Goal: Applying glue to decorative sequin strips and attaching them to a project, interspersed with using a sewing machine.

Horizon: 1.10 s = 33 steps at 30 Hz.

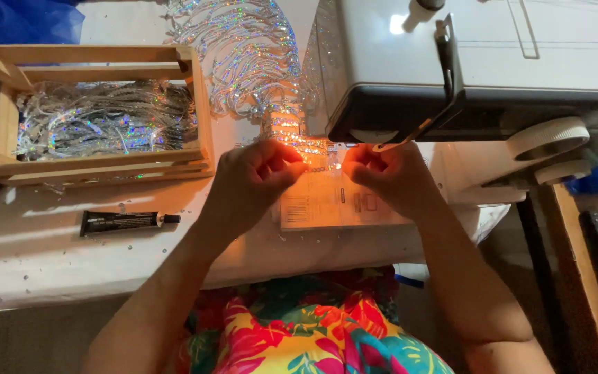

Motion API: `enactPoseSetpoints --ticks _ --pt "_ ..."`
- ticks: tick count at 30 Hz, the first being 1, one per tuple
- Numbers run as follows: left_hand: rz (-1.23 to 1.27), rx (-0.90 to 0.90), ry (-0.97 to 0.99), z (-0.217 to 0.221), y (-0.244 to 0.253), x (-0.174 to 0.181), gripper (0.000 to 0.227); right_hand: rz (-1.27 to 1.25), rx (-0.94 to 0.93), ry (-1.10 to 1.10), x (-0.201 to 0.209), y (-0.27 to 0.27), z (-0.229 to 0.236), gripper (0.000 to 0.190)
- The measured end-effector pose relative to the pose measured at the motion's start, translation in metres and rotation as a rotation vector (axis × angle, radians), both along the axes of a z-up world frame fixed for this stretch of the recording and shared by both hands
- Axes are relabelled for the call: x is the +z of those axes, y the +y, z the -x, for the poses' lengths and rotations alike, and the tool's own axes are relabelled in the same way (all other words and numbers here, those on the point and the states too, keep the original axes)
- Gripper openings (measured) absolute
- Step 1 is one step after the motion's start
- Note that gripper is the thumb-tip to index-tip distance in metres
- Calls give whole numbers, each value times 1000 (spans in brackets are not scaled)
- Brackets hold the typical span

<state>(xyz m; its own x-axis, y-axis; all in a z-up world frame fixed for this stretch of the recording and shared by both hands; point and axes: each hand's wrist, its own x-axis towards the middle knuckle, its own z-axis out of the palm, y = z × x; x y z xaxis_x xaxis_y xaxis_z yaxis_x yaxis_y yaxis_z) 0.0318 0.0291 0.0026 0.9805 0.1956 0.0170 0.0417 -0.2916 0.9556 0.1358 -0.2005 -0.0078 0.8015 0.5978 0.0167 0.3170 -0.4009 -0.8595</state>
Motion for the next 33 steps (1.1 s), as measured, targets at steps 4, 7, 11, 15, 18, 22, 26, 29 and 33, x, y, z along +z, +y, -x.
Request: enactPoseSetpoints --ticks 4,7,11,15,18,22,26,29,33 --pt "-86 83 -10 -13 18 -17 16 -73 -87 -63 20 28 7 22" --pt "-160 94 -37 -12 18 -26 17 70 -50 -221 12 28 -1 24" --pt "-596 209 -435 -9 11 -33 19 355 36 -536 -19 13 -15 30" --pt "-937 219 -669 4 -12 -32 13 672 148 -855 -53 -10 -25 19" --pt "-818 155 -694 5 -37 -46 16 705 172 -895 -57 -8 -27 17" --pt "-888 193 -669 -8 -47 -61 26 752 199 -953 -60 -8 -30 15" --pt "-875 190 -681 -13 -50 -62 23 825 229 -1032 -62 -12 -33 12" --pt "-893 176 -687 -14 -51 -64 23 870 256 -1086 -63 -13 -35 11" --pt "-931 154 -694 -14 -51 -63 22 936 295 -1167 -64 -13 -38 11"
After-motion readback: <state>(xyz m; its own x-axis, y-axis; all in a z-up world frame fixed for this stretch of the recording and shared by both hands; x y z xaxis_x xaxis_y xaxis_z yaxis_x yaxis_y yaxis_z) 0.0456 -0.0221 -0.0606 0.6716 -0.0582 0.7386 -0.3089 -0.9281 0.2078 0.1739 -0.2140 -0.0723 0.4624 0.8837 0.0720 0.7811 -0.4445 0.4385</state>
